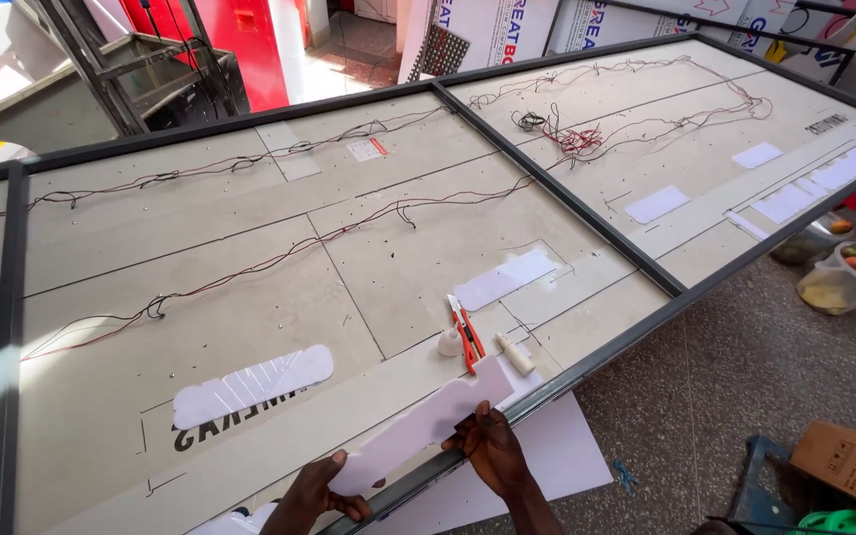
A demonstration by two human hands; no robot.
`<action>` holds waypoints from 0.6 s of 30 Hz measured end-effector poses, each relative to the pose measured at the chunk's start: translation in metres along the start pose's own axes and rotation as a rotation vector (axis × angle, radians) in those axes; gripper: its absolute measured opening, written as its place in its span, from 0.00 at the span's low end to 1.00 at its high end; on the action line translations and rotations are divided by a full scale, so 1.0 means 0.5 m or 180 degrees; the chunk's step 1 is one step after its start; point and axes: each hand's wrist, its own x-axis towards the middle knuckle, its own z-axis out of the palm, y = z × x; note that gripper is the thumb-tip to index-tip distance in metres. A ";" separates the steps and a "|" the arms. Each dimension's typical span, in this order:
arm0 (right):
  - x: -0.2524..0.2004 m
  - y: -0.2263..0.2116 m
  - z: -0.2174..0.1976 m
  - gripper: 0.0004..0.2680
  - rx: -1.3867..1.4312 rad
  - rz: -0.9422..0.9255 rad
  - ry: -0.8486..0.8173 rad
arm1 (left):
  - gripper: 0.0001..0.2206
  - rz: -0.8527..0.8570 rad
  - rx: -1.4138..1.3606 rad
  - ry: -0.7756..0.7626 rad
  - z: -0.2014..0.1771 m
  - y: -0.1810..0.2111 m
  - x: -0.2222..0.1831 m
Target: Cutting out vinyl letters and trimming a large printed sign using a utility knife in a sign shop.
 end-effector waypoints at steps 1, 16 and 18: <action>-0.003 0.002 -0.002 0.11 0.0015 0.0011 0.0025 | 0.35 -0.0031 0.0003 0.0004 0.008 0.001 -0.004; -0.008 -0.089 0.130 0.19 -0.1206 -0.0456 0.0516 | 0.28 0.0739 -0.1417 -0.0625 -0.141 -0.194 0.147; 0.002 -0.087 0.140 0.19 -0.1127 -0.0444 0.0949 | 0.37 0.0782 -0.1738 -0.0523 -0.160 -0.198 0.163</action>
